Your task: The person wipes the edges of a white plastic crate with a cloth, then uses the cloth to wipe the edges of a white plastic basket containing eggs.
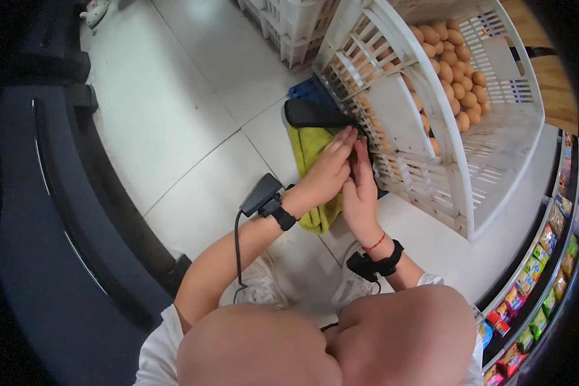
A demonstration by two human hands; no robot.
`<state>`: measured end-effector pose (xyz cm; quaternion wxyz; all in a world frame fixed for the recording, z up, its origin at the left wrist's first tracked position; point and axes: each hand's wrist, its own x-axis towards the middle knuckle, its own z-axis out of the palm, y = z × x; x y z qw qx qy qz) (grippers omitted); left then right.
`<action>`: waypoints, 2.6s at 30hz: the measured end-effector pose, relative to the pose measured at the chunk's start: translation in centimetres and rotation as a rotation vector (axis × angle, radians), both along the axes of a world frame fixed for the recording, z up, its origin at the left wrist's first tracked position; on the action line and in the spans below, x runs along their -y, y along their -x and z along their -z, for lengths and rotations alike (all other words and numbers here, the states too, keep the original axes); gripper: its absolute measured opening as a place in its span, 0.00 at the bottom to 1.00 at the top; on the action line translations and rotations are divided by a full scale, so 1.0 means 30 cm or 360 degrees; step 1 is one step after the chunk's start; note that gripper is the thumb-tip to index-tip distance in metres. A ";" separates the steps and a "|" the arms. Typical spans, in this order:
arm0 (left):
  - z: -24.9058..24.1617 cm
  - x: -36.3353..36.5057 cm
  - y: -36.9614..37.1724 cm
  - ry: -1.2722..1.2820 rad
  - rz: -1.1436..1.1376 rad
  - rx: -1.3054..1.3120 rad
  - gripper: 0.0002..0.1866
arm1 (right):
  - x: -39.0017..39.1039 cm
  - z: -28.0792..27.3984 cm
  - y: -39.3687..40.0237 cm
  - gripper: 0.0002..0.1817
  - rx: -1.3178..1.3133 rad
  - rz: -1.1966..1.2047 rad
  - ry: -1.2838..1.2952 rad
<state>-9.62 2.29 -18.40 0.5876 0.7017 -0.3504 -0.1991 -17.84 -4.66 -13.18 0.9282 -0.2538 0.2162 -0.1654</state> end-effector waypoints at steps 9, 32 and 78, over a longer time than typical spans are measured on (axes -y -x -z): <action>0.000 0.001 -0.039 0.0158 -0.0123 -0.0060 0.33 | -0.001 0.036 -0.043 0.39 -0.0554 -0.0473 0.1635; -0.057 -0.001 -0.082 0.0314 -0.0071 -0.0418 0.31 | 0.003 0.051 -0.089 0.41 -0.0351 -0.0253 0.1400; -0.089 0.007 -0.089 0.0270 -0.0088 -0.0349 0.26 | 0.014 -0.036 -0.119 0.37 -0.0358 -0.0232 0.0921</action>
